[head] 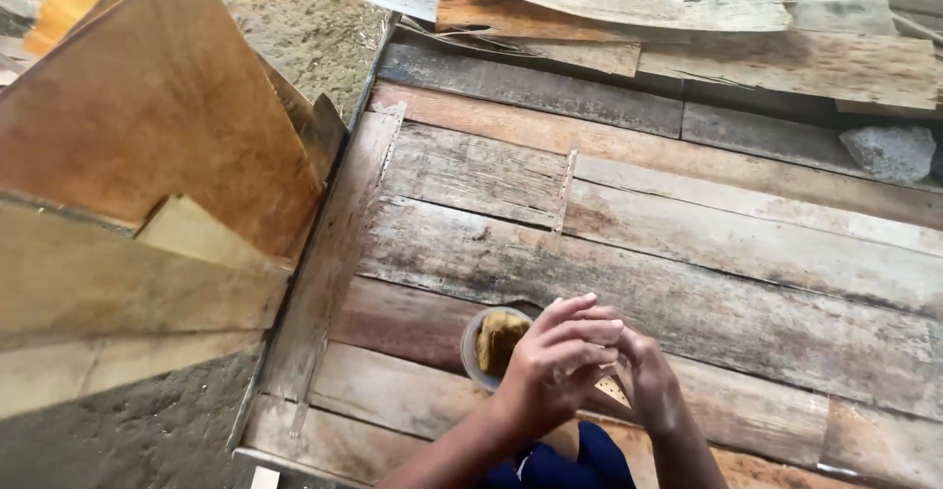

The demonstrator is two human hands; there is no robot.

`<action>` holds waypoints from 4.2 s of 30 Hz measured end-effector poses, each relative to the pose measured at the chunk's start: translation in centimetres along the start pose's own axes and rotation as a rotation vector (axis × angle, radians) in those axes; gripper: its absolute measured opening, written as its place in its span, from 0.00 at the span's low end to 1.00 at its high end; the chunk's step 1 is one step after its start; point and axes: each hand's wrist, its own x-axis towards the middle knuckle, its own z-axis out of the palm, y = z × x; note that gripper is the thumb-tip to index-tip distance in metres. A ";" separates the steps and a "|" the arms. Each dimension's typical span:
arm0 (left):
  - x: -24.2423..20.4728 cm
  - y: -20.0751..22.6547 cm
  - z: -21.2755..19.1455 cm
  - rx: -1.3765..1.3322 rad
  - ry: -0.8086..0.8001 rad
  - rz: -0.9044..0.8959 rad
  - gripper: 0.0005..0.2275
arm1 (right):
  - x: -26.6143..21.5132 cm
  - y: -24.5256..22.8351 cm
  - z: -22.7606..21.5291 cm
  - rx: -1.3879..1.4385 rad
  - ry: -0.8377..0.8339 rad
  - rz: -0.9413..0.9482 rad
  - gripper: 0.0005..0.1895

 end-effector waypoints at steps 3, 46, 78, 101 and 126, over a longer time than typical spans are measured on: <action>-2.4 2.1 0.9 0.194 -0.003 0.069 0.04 | -1.8 -2.8 1.4 -0.138 -0.114 -0.004 0.32; -2.0 12.0 -2.9 -0.085 0.652 -0.488 0.09 | -9.8 1.3 -4.6 -0.723 -0.057 0.003 0.27; -7.9 -2.3 -5.1 -0.756 1.053 -1.040 0.08 | -13.1 -9.5 -16.1 -0.887 0.549 0.046 0.11; -10.7 -5.0 -4.1 -0.565 0.878 -1.093 0.10 | -16.8 12.4 -38.5 -0.109 1.263 0.326 0.11; -13.9 -10.2 6.0 -0.006 0.576 -0.760 0.21 | -19.0 7.6 -31.7 -0.324 1.359 0.109 0.19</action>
